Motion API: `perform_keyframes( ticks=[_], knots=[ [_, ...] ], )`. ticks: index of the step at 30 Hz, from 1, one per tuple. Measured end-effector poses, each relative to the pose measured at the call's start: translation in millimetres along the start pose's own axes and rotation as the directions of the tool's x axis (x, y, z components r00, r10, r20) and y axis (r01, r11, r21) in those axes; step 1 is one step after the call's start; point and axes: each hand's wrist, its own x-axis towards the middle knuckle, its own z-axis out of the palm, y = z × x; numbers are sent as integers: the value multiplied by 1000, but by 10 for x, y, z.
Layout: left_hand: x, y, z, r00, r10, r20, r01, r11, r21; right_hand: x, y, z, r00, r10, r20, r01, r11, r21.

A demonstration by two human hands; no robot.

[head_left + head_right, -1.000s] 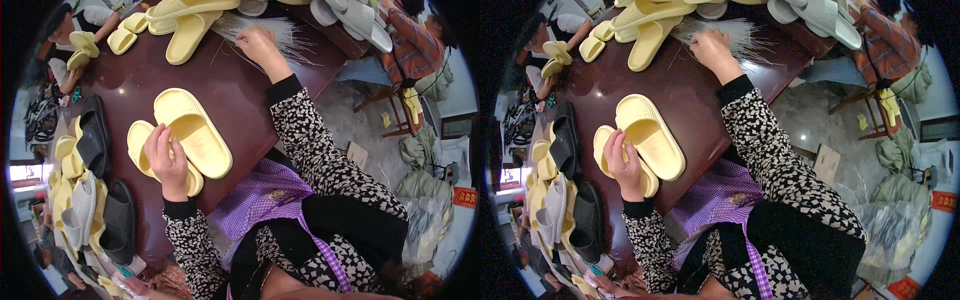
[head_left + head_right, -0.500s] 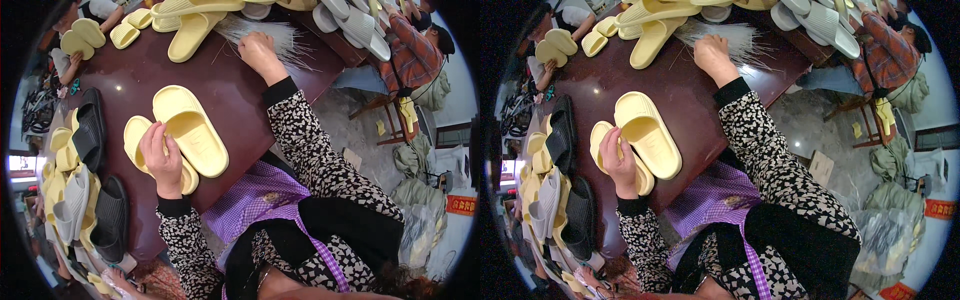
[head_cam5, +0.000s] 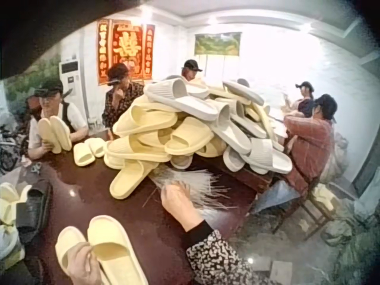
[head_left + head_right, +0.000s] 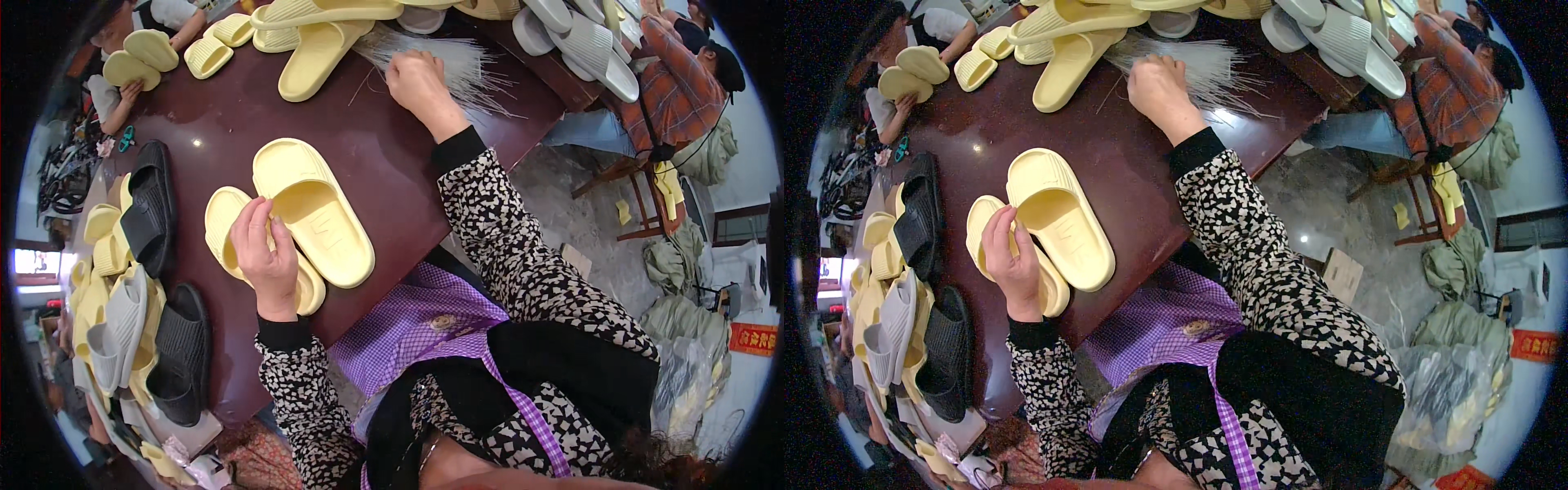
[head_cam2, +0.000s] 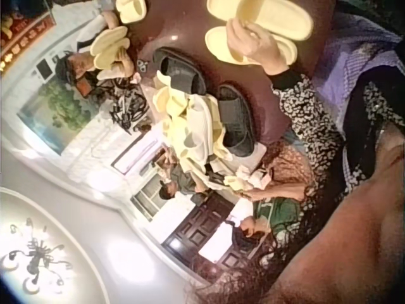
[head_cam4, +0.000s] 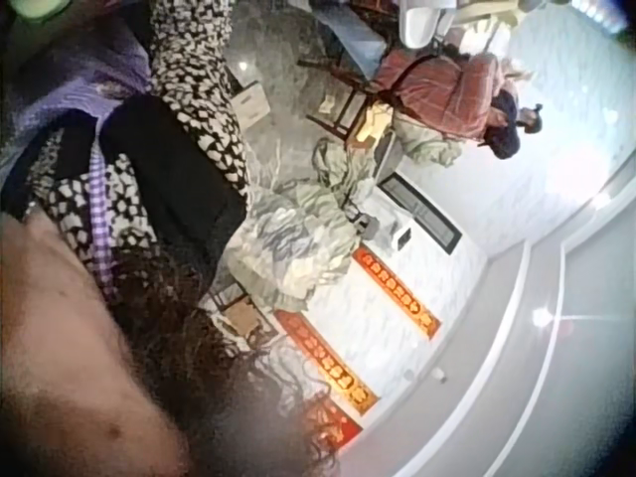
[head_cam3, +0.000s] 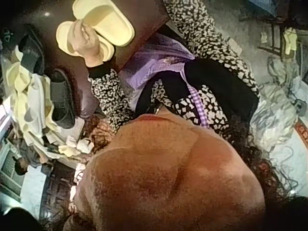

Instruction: The person pairs slippers by threading plastic ties through them by hand, fastening each pair together and placing them on the table.

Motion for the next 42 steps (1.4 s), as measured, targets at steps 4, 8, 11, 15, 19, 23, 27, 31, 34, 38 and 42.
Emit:
perform_keyframes(
  ticks=[4, 8, 11, 15, 19, 23, 27, 31, 34, 38, 42],
  knots=[
    [-25, -5, 35, 1000, -3, 10, 3, 1000, -1, -37, -224, -32, 995, -30, -94, 60, 941, 334],
    [-10, 6, 38, 1000, -3, 19, 3, 1000, -11, -178, -574, -84, 996, -86, 19, 63, 844, 532],
    [6, 12, -11, 1000, -9, 24, 9, 1000, -9, -240, -776, -127, 986, -163, 44, 111, 819, 562],
    [10, 10, -53, 999, -20, 27, 21, 1000, -7, -280, -975, -288, 967, -255, 0, 184, 698, 692],
    [13, 6, -81, 1000, -20, 21, 20, 1000, -3, -323, -1077, -371, 935, -353, 41, 205, 630, 749],
    [4, 5, -98, 1000, -24, 18, 24, 1000, -5, -374, -1183, -499, 866, -487, 118, 131, 448, 884],
    [13, 36, -86, 999, -47, 21, 48, 998, -52, -399, -1203, -541, 830, -549, 95, 70, 271, 960],
    [-18, 66, -152, 995, -96, 36, 101, 977, -189, -543, -1359, -707, 742, -662, 107, -87, 63, 994],
    [-17, 89, -205, 988, -134, 80, 154, 925, -349, -617, -1486, -789, 650, -758, 59, -206, -101, 973],
    [26, 210, -197, 919, -310, 243, 381, 543, -748, -599, -1440, -836, 580, -803, 134, -389, -129, 912],
    [27, 208, -218, 905, -161, 394, 423, 436, -794, -617, -1492, -843, 544, -835, 80, -385, -163, 908]
  ],
)
